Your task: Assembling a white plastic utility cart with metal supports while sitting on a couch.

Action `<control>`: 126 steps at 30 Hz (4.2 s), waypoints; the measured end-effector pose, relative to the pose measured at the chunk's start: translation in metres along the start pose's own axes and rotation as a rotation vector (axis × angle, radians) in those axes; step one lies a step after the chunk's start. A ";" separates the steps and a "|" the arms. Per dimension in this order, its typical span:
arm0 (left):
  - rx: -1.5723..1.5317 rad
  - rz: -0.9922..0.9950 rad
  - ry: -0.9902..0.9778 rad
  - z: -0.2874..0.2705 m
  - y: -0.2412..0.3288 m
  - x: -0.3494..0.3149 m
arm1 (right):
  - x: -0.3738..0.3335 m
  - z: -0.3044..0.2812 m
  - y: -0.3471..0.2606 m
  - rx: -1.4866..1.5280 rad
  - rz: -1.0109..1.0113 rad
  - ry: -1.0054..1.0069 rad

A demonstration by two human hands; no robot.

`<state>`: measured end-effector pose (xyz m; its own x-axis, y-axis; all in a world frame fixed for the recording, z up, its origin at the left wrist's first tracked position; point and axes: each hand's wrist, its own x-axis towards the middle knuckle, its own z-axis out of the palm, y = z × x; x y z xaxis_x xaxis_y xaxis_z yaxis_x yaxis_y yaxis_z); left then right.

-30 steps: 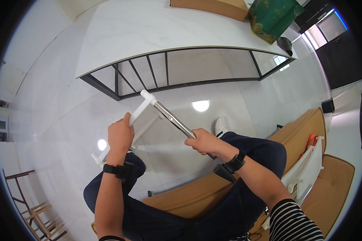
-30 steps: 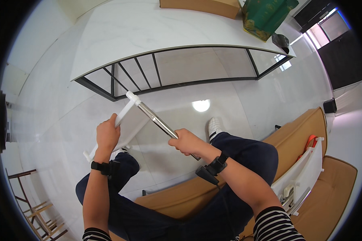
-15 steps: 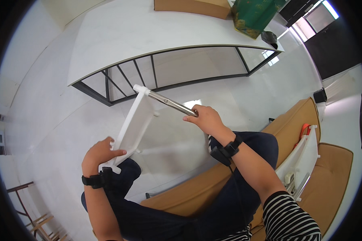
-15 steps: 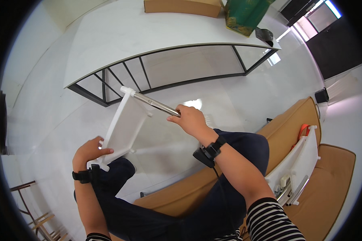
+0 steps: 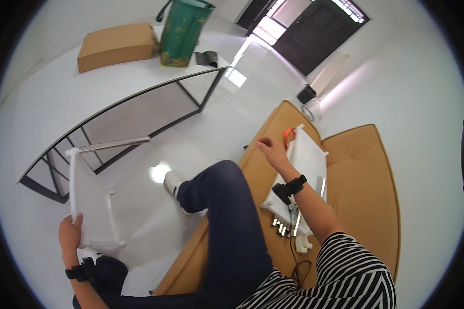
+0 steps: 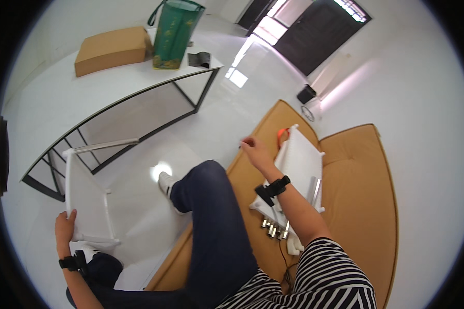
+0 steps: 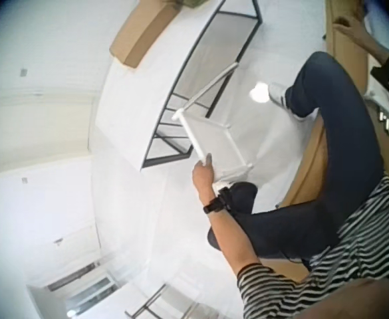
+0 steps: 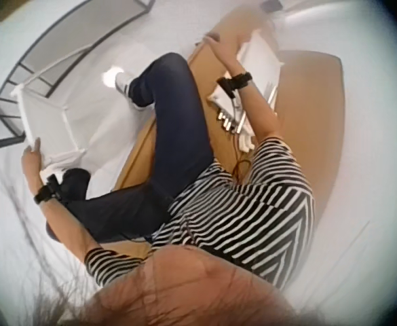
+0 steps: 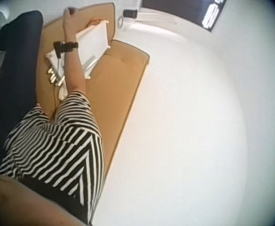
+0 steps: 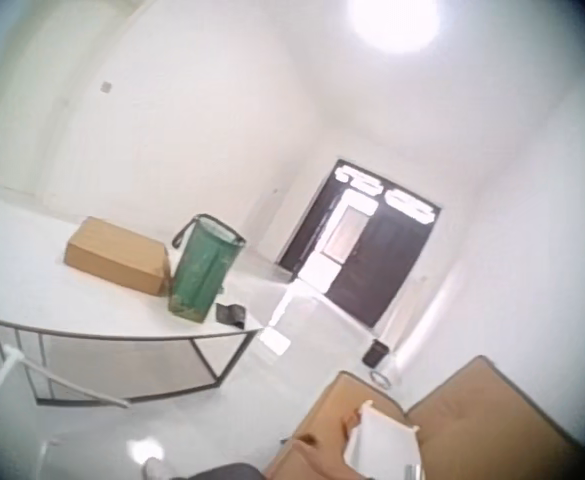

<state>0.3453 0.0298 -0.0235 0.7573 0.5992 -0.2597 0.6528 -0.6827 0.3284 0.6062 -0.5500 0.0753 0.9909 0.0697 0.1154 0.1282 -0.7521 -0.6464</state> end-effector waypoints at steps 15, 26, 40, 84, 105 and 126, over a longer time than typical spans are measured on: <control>-0.395 0.122 -0.037 0.042 -0.041 0.007 | -0.146 -0.186 0.263 -0.738 0.741 -0.059; -0.438 0.050 0.203 -0.011 0.007 -0.015 | -0.067 -0.038 -0.088 0.515 0.155 -0.056; -0.570 0.079 0.145 -0.032 0.001 0.000 | -0.112 0.260 -0.205 0.135 -0.728 -1.102; -0.463 -0.034 -0.105 -0.027 0.043 0.007 | -0.095 0.236 -0.223 0.046 -0.615 -1.055; -0.454 -0.097 -0.094 -0.033 0.036 0.014 | -0.097 0.245 -0.239 -0.145 -0.809 -0.909; -0.438 -0.024 -0.020 -0.014 0.044 -0.019 | -0.140 0.229 -0.203 -0.163 -0.782 -0.783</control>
<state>0.3594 -0.0060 0.0085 0.7450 0.6016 -0.2883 0.6037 -0.4240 0.6751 0.4508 -0.2570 0.0173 0.4004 0.9112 -0.0967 0.7772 -0.3937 -0.4909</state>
